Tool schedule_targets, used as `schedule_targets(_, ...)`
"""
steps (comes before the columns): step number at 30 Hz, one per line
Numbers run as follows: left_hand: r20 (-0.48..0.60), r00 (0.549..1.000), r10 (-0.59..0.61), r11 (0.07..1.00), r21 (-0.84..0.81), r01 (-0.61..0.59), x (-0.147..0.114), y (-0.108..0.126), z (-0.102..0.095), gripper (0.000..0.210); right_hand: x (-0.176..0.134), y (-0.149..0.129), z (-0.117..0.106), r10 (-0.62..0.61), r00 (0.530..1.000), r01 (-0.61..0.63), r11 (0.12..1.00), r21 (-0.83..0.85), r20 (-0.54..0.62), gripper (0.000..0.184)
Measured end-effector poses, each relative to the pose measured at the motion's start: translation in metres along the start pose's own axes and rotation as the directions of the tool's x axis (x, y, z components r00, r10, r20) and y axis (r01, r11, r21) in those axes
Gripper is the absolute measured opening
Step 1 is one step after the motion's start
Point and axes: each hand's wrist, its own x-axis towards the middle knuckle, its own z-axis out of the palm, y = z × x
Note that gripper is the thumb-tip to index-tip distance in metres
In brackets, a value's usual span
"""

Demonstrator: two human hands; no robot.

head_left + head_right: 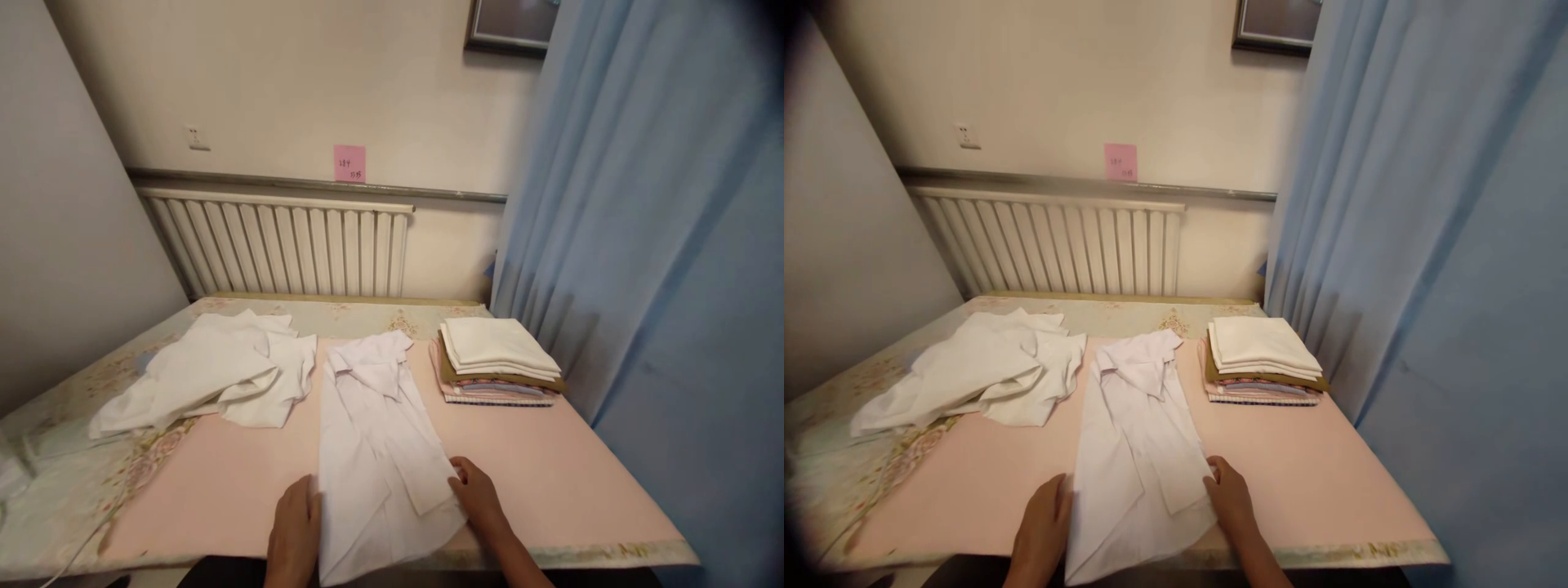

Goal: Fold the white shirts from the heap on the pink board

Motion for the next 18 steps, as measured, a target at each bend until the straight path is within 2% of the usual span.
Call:
schedule_targets(3,-0.035,0.994,0.106,0.986,0.129,-0.101,0.014,0.005,0.016,0.051,0.000,0.001,0.000,-0.008,1.000,0.008,1.000,-0.003,-0.006,0.030)
schedule_targets(6,0.005,0.989,0.150,0.962,0.229,-0.147,0.021,0.013,0.029,0.055,0.001,0.000,-0.001,-0.001,1.000,0.001,1.000,-0.020,0.004,0.030)
schedule_targets(12,0.052,0.982,0.180,0.921,0.342,-0.187,0.028,0.030,0.037,0.052,0.001,0.000,0.000,-0.007,1.000,0.007,1.000,-0.015,0.006,0.029)
schedule_targets(18,0.063,0.959,0.278,0.871,0.404,-0.279,0.045,0.036,0.046,0.053,0.001,0.000,0.000,-0.006,1.000,0.007,0.999,-0.047,0.019,0.030)
